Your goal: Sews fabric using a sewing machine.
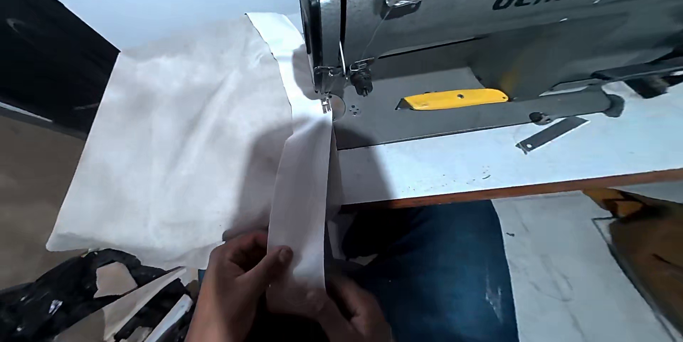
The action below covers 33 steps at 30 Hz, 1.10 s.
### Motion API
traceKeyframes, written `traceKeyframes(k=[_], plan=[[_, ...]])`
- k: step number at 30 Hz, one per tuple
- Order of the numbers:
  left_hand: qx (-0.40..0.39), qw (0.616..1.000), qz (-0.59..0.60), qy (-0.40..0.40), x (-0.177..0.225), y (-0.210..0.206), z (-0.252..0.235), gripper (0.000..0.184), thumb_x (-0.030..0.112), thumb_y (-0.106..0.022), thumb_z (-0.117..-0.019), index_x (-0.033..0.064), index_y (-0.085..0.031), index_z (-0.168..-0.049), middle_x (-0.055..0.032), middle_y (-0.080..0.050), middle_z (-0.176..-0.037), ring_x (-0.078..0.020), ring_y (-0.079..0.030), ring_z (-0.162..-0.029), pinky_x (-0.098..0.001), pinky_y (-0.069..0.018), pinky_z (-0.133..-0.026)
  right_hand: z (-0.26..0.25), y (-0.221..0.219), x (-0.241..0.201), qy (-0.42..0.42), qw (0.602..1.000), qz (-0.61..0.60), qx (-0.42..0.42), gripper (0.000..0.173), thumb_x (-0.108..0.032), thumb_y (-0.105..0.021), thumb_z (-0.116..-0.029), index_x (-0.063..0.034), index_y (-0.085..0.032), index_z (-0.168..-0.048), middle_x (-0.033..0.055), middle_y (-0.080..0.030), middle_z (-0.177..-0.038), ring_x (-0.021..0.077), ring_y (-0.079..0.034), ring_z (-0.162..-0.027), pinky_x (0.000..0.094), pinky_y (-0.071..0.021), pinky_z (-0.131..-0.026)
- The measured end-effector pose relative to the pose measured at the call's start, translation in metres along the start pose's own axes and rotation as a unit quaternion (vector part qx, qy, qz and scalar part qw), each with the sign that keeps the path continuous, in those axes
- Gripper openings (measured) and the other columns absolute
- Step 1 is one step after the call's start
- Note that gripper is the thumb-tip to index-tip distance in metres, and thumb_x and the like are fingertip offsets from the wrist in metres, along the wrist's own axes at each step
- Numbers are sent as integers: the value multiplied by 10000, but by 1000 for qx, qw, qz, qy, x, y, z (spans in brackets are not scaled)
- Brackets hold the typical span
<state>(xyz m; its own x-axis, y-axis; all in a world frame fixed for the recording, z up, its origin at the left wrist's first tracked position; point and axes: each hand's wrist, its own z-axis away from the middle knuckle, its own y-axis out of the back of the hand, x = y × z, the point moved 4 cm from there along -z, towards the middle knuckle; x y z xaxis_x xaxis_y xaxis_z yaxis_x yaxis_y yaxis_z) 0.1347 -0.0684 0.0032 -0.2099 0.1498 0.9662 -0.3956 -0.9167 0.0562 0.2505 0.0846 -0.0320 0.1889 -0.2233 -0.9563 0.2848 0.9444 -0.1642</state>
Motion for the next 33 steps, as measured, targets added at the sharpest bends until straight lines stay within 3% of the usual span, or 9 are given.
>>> traceKeyframes(k=[5,7,12,19,24,27,30,32,33], plan=[[-1,1000,2,14,-19,-13,4,177,109,-788,-899,-26,-727,-997,-157,-744,-845,-239,-730,-717,-382,-646,-671,-37,28,23,57,995,-32,78,395,-304,-474,-1099,-21,-642,-1317,79,-707,-1232,201,-682,-1118,377,-597,-953],[6,1000,-6,14,-24,-20,6,184,105,-804,-883,-23,-729,-992,-148,-749,-838,-238,-735,-712,-387,-651,-668,-45,22,18,61,992,-52,92,402,-328,-487,-1094,-26,-672,-1284,66,-726,-1187,168,-694,-1092,344,-599,-952],[13,999,-23,18,-37,-28,5,185,106,-815,-876,-11,-726,-989,-128,-754,-832,-234,-742,-718,-387,-658,-678,-56,13,23,49,984,-85,151,365,-382,-603,-1034,-44,-698,-1136,62,-717,-1024,164,-704,-917,319,-623,-797],[12,999,-37,23,-35,-28,7,190,125,-817,-879,-4,-722,-981,-117,-748,-812,-212,-732,-686,-366,-651,-645,-51,6,21,16,970,-196,145,425,-330,-653,-1008,27,-608,-1233,126,-718,-996,194,-718,-891,356,-634,-791],[-23,998,-43,38,-33,-29,11,168,113,-796,-900,-11,-718,-983,-113,-749,-816,-215,-733,-691,-377,-654,-656,-50,8,15,19,985,-105,136,178,-188,-718,-963,-15,-729,-1004,113,-706,-935,214,-704,-791,358,-638,-685],[-20,970,-238,-46,-9,-14,6,144,253,-782,-926,115,-759,-958,35,-741,-800,-86,-700,-670,-296,-627,-612,-50,10,15,7,986,-85,142,165,-180,-726,-962,-24,-742,-1012,102,-728,-950,206,-716,-804,355,-641,-700],[52,902,-349,-249,48,2,-34,130,291,-705,-976,177,-748,-1023,83,-752,-906,-53,-717,-783,-284,-638,-693,-47,11,15,-3,987,-80,137,136,-141,-683,-986,-16,-724,-1025,100,-733,-922,199,-726,-789,360,-649,-699],[50,856,-385,-341,77,-2,-85,281,298,-679,-988,130,-700,-1213,-3,-722,-1184,-128,-691,-1086,-382,-602,-935,-46,8,14,-4,988,-75,138,125,-131,-663,-996,-14,-700,-1021,88,-728,-861,185,-723,-751,347,-640,-673],[22,841,-410,-352,82,-8,-117,421,363,-670,-985,138,-655,-1340,-53,-633,-1382,-193,-580,-1310,-454,-503,-1104,-45,7,14,-4,988,-75,137,128,-132,-658,-1000,-11,-690,-1028,92,-725,-858,191,-723,-751,353,-642,-676]])
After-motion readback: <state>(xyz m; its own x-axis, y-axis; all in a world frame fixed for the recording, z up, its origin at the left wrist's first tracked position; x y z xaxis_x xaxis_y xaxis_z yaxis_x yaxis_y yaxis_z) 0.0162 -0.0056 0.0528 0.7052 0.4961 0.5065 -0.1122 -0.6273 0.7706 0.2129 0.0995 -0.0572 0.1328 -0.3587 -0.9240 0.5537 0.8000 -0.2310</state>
